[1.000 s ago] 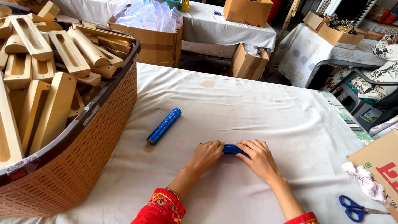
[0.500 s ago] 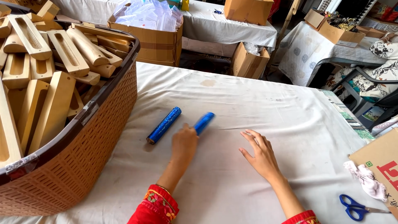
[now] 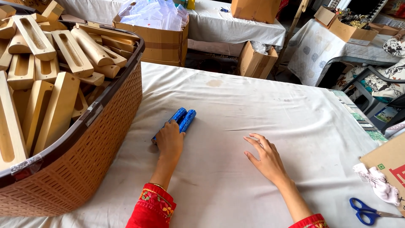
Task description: Wrapping wooden and metallic items in foil and placing them into wooden frames.
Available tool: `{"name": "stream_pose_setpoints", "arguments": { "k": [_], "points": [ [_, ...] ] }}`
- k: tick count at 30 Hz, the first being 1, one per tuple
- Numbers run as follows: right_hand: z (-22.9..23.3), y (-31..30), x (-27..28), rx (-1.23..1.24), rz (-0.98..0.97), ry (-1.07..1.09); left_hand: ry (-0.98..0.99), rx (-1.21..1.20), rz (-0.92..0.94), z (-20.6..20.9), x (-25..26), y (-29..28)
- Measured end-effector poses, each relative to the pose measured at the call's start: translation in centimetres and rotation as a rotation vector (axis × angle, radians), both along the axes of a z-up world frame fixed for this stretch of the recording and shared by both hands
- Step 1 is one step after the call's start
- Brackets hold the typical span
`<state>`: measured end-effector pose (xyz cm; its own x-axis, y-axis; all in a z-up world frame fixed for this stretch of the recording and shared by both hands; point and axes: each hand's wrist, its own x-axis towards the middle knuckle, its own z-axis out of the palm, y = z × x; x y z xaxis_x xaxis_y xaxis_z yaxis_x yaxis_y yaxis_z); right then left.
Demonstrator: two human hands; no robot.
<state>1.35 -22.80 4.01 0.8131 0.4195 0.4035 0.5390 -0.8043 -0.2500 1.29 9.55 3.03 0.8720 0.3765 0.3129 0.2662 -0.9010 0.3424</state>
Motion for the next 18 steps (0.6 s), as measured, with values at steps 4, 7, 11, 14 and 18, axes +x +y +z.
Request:
{"name": "stream_pose_setpoints", "arguments": {
  "k": [4, 7, 11, 14, 18],
  "points": [
    [-0.3, -0.1, 0.0, -0.004, -0.009, 0.017, 0.024, 0.010, 0.044, 0.5, -0.3, 0.1],
    [-0.3, 0.0, 0.1, -0.009, -0.011, 0.031, 0.074, 0.064, 0.042, 0.9, -0.5, 0.2],
    [-0.4, -0.1, 0.2, -0.021, -0.031, 0.064, 0.046, 0.103, 0.088, 1.1, -0.6, 0.6],
    [-0.5, -0.1, 0.2, -0.020, -0.029, 0.062, 0.001, 0.101, 0.092, 1.0, -0.7, 1.1],
    [-0.6, -0.1, 0.2, -0.037, -0.050, 0.098, -0.008, 0.067, 0.087, 1.0, -0.7, 1.6]
  ]
}}
